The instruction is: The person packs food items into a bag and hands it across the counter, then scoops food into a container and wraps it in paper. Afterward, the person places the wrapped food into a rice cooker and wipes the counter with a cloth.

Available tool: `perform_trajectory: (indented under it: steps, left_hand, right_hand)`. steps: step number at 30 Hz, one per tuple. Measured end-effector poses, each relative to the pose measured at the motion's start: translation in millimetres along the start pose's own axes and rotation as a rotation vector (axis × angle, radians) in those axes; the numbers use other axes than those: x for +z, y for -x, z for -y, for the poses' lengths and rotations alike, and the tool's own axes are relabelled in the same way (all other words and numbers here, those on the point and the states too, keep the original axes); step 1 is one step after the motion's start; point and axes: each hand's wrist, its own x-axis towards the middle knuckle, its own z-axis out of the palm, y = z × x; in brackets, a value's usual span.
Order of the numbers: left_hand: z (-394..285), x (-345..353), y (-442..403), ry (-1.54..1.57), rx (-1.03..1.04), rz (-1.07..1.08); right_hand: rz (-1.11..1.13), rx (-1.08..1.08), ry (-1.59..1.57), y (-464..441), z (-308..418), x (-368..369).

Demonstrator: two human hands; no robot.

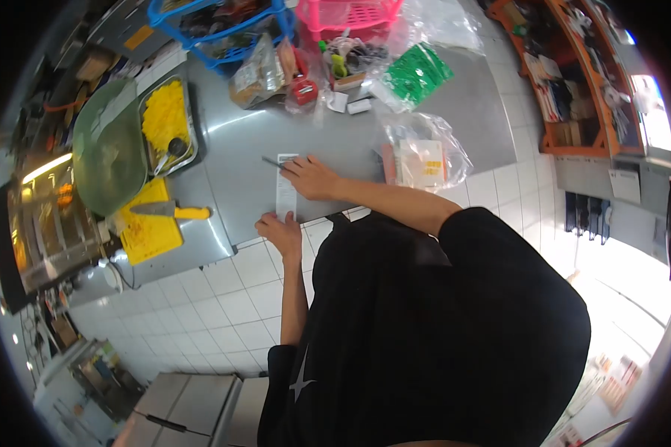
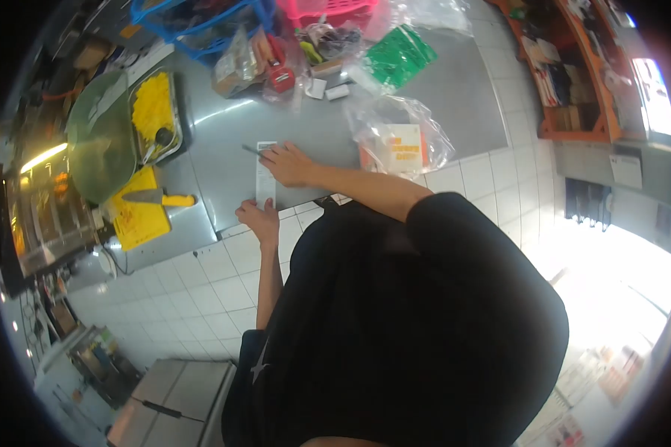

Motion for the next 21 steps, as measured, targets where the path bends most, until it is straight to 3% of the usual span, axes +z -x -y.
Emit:
perform_trajectory:
  steps: [4, 5, 8, 9, 10, 12, 14, 16, 18, 19, 20, 21]
  left_hand:
    - [-14.3, -15.0, -2.3, 0.201, -0.088, 0.084]
    - [-13.2, -20.7, -7.7, 0.073, -0.081, 0.177]
    - [-40.8, -67.6, -23.0, 0.393, -0.264, 0.410]
    - [-33.2, -71.8, -22.1, 0.661, -0.163, 0.425]
    - [-68.1, -98.2, -19.6, 0.679, -0.040, 0.457]
    - [-150.4, -163.7, -6.5, 0.706, 0.193, 0.634]
    - [-199.8, -198.0, 11.8, 0.583, 0.350, 0.937]
    - [-233.0, -190.8, 23.7, 0.594, 0.633, 0.934]
    - [-267.3, -170.9, 37.1, 0.882, 0.611, 0.890]
    - [-282.2, -165.7, 34.1, 0.848, 0.636, 0.921]
    - [-299.8, -162.6, 30.8, 0.812, 0.656, 0.952]
    - [-314.6, -152.0, 27.7, 0.628, 0.785, 0.708]
  right_hand:
    - [-0.260, 0.176, 0.204, -20.2, -8.2, -34.9]
    - [-0.323, 0.215, 0.233, -20.8, -2.3, -47.1]
    - [-0.045, 0.420, -0.259, 3.0, 23.5, -69.0]
    - [0.389, 0.513, -0.525, 7.5, 29.1, -115.7]
    - [0.833, 0.586, -0.790, 18.4, 35.4, -165.3]
    - [0.497, 0.533, -1.464, 76.0, 57.8, -192.7]
    - [0.033, 0.480, -1.492, 112.2, 75.9, -238.6]
    - [-0.277, 0.353, -1.268, 146.3, 66.8, -274.3]
    - [-0.517, 0.546, -1.250, 177.6, 54.5, -325.8]
    - [-0.618, 0.471, -1.166, 197.6, 27.1, -335.7]
    - [-0.922, 0.263, -1.198, 197.7, 9.7, -351.8]
    - [-1.106, 0.174, -1.092, 202.1, -7.1, -374.4]
